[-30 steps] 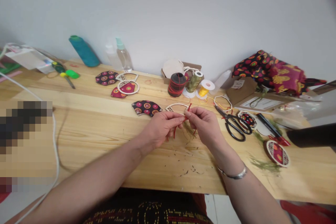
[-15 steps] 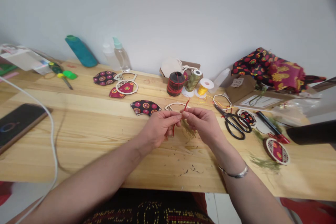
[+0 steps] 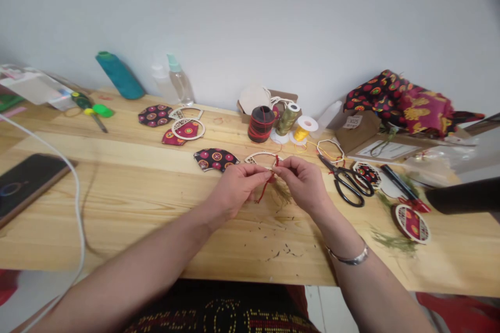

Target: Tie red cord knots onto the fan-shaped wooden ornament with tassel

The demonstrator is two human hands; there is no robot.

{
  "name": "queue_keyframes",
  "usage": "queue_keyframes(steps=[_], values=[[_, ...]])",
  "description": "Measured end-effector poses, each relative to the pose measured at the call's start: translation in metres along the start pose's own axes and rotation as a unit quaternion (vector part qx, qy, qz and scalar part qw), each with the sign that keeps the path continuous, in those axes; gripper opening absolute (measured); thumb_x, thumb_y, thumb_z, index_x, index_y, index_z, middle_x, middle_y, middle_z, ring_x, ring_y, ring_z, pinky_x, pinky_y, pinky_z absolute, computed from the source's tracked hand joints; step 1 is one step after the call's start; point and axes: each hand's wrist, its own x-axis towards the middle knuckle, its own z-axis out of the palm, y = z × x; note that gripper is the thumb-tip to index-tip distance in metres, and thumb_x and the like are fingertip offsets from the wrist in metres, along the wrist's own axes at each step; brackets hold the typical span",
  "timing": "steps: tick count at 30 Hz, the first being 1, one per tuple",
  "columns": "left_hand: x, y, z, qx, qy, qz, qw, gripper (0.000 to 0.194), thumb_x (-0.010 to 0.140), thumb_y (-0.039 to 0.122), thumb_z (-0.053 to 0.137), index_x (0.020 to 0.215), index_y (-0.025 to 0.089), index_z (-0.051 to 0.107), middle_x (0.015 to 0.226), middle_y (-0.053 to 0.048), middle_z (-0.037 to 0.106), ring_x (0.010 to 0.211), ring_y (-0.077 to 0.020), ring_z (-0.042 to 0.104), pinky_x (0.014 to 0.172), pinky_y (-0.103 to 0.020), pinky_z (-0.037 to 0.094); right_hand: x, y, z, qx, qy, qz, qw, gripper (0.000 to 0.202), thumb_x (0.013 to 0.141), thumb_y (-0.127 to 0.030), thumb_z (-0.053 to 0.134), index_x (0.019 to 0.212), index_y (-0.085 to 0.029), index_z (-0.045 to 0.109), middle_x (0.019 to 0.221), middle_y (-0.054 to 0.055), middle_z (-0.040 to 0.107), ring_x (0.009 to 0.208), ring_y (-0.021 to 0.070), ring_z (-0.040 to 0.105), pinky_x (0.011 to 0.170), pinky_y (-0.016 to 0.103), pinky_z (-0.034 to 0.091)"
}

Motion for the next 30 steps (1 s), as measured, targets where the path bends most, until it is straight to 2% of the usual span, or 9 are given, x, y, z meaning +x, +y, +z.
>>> queue_keyframes(steps=[4,8,11,17,21,24,26,30], values=[[-0.001,0.0,-0.001,0.004,0.032,0.028,0.999,0.013,0.068,0.028,0.072,0.072,0.016,0.071,0.062,0.002,0.059,0.045,-0.0036,0.037,0.04,-0.017,0.024,0.0,0.004,-0.001,-0.042,0.016,-0.031,0.999,0.014,0.077,-0.027,0.062,0.066,-0.019,0.064,0.059,-0.001,0.061,0.055,0.012,0.049,0.053,0.024,0.036],[0.0,-0.004,-0.003,0.01,-0.024,0.041,0.999,0.014,0.071,0.03,0.07,0.073,0.016,0.069,0.053,0.005,0.05,0.044,-0.0052,0.037,0.042,-0.019,0.028,-0.001,0.005,-0.002,-0.063,0.04,-0.043,0.996,0.012,0.078,-0.025,0.061,0.068,-0.019,0.065,0.062,0.0,0.064,0.056,0.0128,0.052,0.057,0.025,0.038],[0.0,-0.007,-0.003,0.09,-0.047,0.069,0.992,0.013,0.073,0.03,0.067,0.073,0.017,0.069,0.05,0.004,0.05,0.046,-0.0078,0.041,0.046,-0.021,0.031,-0.001,0.003,-0.001,-0.043,0.049,-0.018,0.998,0.01,0.075,-0.024,0.062,0.067,-0.019,0.064,0.06,0.0,0.063,0.055,0.0129,0.052,0.056,0.026,0.039],[-0.001,-0.009,-0.001,0.27,0.007,0.169,0.948,0.012,0.076,0.025,0.063,0.073,0.019,0.073,0.068,0.0,0.062,0.06,-0.0118,0.052,0.057,-0.024,0.038,-0.001,-0.003,0.001,0.077,0.012,0.077,0.994,0.015,0.072,-0.031,0.063,0.063,-0.018,0.06,0.05,-0.004,0.053,0.044,0.0082,0.039,0.044,0.022,0.03],[0.0,-0.014,-0.003,0.316,-0.013,0.223,0.922,0.017,0.08,0.026,0.058,0.075,0.021,0.074,0.07,-0.002,0.061,0.066,-0.0143,0.054,0.063,-0.026,0.04,-0.002,-0.005,0.004,0.196,-0.023,0.135,0.971,0.023,0.069,-0.038,0.066,0.065,-0.017,0.057,0.047,-0.005,0.05,0.039,0.0056,0.033,0.038,0.02,0.023],[0.001,-0.015,-0.004,0.333,-0.034,0.233,0.913,0.019,0.082,0.024,0.055,0.076,0.021,0.073,0.073,-0.003,0.061,0.071,-0.016,0.057,0.069,-0.029,0.043,-0.003,-0.005,0.005,0.243,-0.041,0.15,0.958,0.029,0.066,-0.042,0.07,0.066,-0.017,0.054,0.049,-0.005,0.05,0.038,0.0043,0.033,0.037,0.018,0.022],[0.0,-0.013,-0.004,0.348,0.001,0.244,0.905,0.014,0.079,0.023,0.058,0.074,0.019,0.071,0.086,-0.006,0.062,0.083,-0.0192,0.058,0.08,-0.033,0.044,-0.003,-0.005,0.004,0.244,-0.04,0.153,0.957,0.029,0.066,-0.041,0.07,0.066,-0.018,0.053,0.049,-0.006,0.048,0.039,0.0042,0.034,0.037,0.018,0.022],[-0.003,-0.008,-0.004,0.323,0.147,0.304,0.884,0.004,0.073,0.021,0.064,0.072,0.017,0.064,0.125,-0.011,0.051,0.117,-0.0268,0.047,0.102,-0.042,0.034,-0.002,-0.006,0.002,0.218,-0.029,0.141,0.965,0.025,0.069,-0.038,0.068,0.065,-0.018,0.054,0.048,-0.007,0.045,0.04,0.0048,0.034,0.038,0.019,0.023]])
